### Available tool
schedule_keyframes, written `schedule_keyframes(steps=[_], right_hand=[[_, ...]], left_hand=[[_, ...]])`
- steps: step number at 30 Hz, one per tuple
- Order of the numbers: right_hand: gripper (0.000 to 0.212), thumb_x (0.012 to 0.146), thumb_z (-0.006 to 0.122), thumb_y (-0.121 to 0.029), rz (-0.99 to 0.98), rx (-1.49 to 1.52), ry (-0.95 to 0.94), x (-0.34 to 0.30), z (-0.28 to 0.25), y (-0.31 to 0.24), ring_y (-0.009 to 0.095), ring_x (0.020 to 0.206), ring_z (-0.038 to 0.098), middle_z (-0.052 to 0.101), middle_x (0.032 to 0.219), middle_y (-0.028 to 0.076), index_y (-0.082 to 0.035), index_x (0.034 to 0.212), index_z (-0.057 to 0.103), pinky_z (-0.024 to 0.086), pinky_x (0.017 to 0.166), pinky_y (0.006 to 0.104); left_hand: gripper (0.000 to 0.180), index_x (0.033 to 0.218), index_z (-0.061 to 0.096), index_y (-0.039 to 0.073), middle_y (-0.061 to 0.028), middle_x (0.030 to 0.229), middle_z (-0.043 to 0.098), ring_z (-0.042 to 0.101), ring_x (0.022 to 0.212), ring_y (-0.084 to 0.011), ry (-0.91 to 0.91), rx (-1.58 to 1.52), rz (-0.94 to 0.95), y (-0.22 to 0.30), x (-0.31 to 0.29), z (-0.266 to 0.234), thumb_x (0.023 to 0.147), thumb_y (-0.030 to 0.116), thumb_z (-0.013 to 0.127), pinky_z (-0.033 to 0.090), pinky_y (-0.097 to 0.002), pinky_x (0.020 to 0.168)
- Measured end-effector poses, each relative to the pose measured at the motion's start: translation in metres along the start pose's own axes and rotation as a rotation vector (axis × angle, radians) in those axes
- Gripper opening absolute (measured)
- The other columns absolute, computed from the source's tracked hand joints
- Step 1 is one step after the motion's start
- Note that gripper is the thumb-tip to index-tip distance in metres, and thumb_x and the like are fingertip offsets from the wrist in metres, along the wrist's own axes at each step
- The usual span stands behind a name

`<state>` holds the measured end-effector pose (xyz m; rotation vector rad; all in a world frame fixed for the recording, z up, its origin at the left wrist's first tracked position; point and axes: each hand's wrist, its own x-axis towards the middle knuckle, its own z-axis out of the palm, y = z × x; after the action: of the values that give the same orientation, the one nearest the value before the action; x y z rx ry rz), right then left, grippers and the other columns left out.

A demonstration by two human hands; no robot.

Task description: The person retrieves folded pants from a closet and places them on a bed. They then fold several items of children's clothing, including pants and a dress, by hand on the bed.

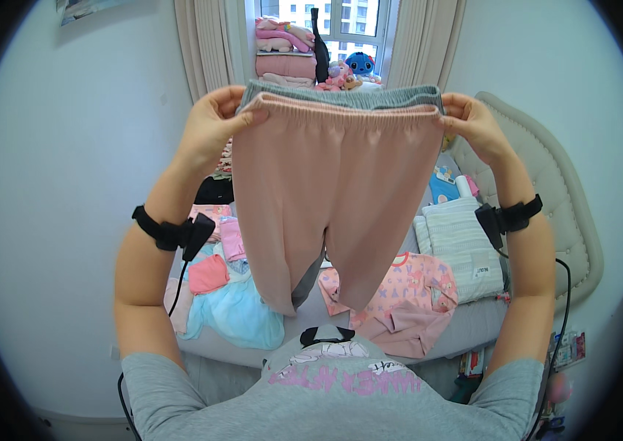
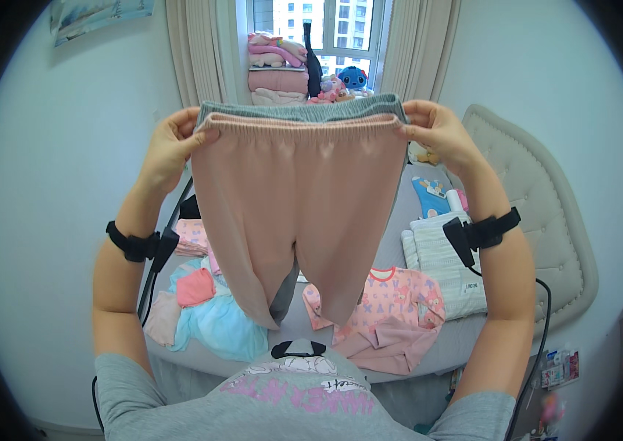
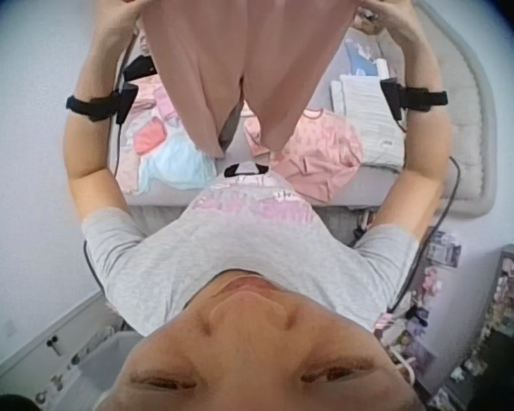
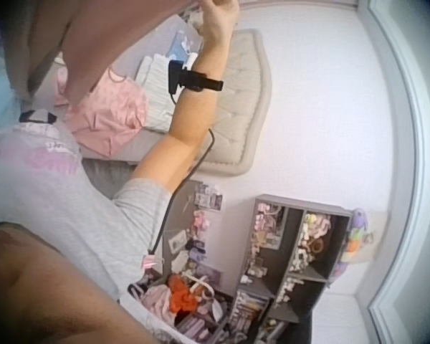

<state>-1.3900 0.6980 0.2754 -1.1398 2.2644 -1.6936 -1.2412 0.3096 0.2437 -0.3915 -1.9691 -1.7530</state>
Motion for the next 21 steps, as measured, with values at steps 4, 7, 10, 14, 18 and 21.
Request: schedule_keyframes(steps=[4,7,10,14,18,21], right_hand=[[0.031,0.079,0.072,-0.013,0.054,0.044,-0.015,-0.009,-0.001,0.014,0.010,0.088,0.061,0.066,0.096,0.004,-0.002,0.105,0.060,0.047,0.082,0.0253],[0.029,0.079,0.073,-0.015,0.030,0.099,-0.042,-0.015,0.006,0.025,0.009,0.085,0.060,0.064,0.093,0.002,-0.003,0.103,0.060,0.046,0.081,0.0250],[0.027,0.080,0.070,-0.014,0.087,0.117,-0.064,-0.020,0.006,0.032,0.010,0.085,0.060,0.064,0.092,0.004,-0.003,0.101,0.059,0.047,0.080,0.0259],[0.031,0.082,0.058,-0.011,0.075,-0.381,0.250,-0.004,0.032,0.041,0.018,0.097,0.059,0.061,0.103,0.009,-0.001,0.111,0.056,0.047,0.086,0.0310],[0.061,0.075,0.076,-0.030,-0.808,-0.462,0.198,0.001,0.139,0.022,0.023,0.106,0.057,0.058,0.114,0.011,-0.003,0.123,0.049,0.044,0.093,0.0347],[0.066,0.068,0.081,-0.041,-0.391,-0.167,-0.130,0.010,0.165,0.037,0.026,0.093,0.062,0.063,0.100,0.013,-0.002,0.113,0.054,0.048,0.082,0.0339]], left_hand=[[0.026,0.109,0.059,0.000,-0.0039,0.098,0.066,0.061,0.089,-0.0080,-0.006,0.011,-0.074,-0.005,-0.009,0.011,0.084,0.005,0.065,0.048,-0.0227,0.081],[0.022,0.105,0.056,0.002,-0.0016,0.093,0.064,0.059,0.085,-0.0064,-0.004,0.047,-0.035,-0.012,-0.017,0.013,0.086,0.009,0.065,0.047,-0.0221,0.078],[0.020,0.104,0.054,0.002,-0.0006,0.090,0.062,0.056,0.087,-0.0058,-0.012,0.221,0.019,-0.010,-0.026,0.024,0.087,0.009,0.062,0.045,-0.0215,0.080],[0.019,0.106,0.052,0.002,0.0004,0.084,0.059,0.054,0.081,-0.0046,-0.034,0.329,0.120,-0.021,-0.032,0.042,0.088,0.008,0.058,0.043,-0.0201,0.069],[0.017,0.103,0.054,0.003,-0.0011,0.077,0.059,0.052,0.071,-0.0036,-0.113,0.332,0.111,-0.021,-0.031,0.086,0.088,0.007,0.060,0.041,-0.0204,0.061],[0.015,0.100,0.055,0.002,0.0004,0.075,0.059,0.051,0.067,-0.0022,-0.123,0.294,0.090,-0.020,-0.030,0.097,0.089,0.010,0.061,0.040,-0.0191,0.057]])
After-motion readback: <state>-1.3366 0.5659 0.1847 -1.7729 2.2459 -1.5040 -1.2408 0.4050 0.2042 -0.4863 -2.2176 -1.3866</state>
